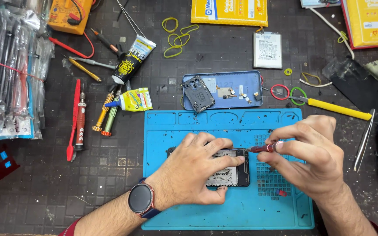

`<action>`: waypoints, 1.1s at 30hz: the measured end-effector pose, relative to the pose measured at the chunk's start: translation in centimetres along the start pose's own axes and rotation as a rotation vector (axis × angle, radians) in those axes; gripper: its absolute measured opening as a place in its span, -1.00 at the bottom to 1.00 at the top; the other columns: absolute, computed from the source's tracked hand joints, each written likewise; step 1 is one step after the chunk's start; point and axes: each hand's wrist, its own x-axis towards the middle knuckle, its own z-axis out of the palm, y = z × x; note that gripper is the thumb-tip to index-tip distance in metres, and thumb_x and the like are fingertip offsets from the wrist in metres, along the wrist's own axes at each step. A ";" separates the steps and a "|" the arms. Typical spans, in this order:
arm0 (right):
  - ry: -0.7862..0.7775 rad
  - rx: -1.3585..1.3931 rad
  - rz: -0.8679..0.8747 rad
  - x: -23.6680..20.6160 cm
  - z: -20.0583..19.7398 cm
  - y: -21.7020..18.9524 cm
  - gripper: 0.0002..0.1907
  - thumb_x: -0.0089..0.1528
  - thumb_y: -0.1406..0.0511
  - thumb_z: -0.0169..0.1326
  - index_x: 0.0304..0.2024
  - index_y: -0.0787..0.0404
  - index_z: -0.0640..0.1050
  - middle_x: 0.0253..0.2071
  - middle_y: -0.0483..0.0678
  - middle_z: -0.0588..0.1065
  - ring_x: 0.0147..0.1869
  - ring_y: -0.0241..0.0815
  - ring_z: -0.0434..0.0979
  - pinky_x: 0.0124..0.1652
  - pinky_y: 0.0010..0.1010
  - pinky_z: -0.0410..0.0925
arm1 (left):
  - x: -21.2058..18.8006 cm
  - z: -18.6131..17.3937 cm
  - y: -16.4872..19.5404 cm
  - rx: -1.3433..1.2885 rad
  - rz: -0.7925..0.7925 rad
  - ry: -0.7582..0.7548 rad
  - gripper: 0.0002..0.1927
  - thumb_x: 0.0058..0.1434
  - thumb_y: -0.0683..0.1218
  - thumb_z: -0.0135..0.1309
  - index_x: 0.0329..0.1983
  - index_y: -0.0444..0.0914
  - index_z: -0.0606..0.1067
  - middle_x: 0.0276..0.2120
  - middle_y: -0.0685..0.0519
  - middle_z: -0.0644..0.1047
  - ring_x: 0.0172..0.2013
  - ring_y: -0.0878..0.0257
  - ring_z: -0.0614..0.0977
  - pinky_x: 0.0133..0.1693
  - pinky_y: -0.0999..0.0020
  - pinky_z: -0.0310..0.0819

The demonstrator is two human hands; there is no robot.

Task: The person disassembles a smartphone on a blue repair mat, lifting the mid-frame off the display assembly and setting it aside. They then use a precision screwdriver to remove screws from the phone chassis and pry at internal components with a yellow pry tool, working on the exposed internals.

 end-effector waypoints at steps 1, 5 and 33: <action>-0.008 0.033 0.016 0.0 -0.1 0.0 -0.46 0.06 0.35 0.41 -0.08 0.03 0.34 -0.23 -0.20 0.59 -0.19 -0.18 0.42 -0.01 -0.23 0.20 | 0.1 0.0 0.0 0.001 0.003 0.006 -0.34 -0.10 0.11 0.30 0.16 -0.02 0.54 0.12 0.04 0.47 0.05 0.04 0.48 -0.01 0.09 0.34; -0.048 0.093 0.025 0.0 -0.2 -0.1 -0.50 0.10 0.44 0.33 -0.05 0.04 0.35 -0.18 -0.17 0.61 -0.17 -0.21 0.48 0.00 -0.26 0.21 | 0.0 -0.1 0.0 0.002 0.010 0.017 -0.33 -0.11 0.11 0.29 0.16 -0.01 0.54 0.12 0.04 0.47 0.06 0.03 0.48 0.01 0.08 0.35; -0.055 0.086 -0.042 -0.3 0.2 -0.4 -0.52 0.11 0.43 0.33 -0.10 0.07 0.31 -0.18 -0.18 0.61 -0.16 -0.14 0.41 -0.07 -0.23 0.29 | 0.2 -0.2 0.0 -0.005 -0.003 -0.011 -0.34 -0.10 0.10 0.28 0.16 -0.01 0.54 0.12 0.04 0.47 0.07 0.03 0.47 0.01 0.09 0.34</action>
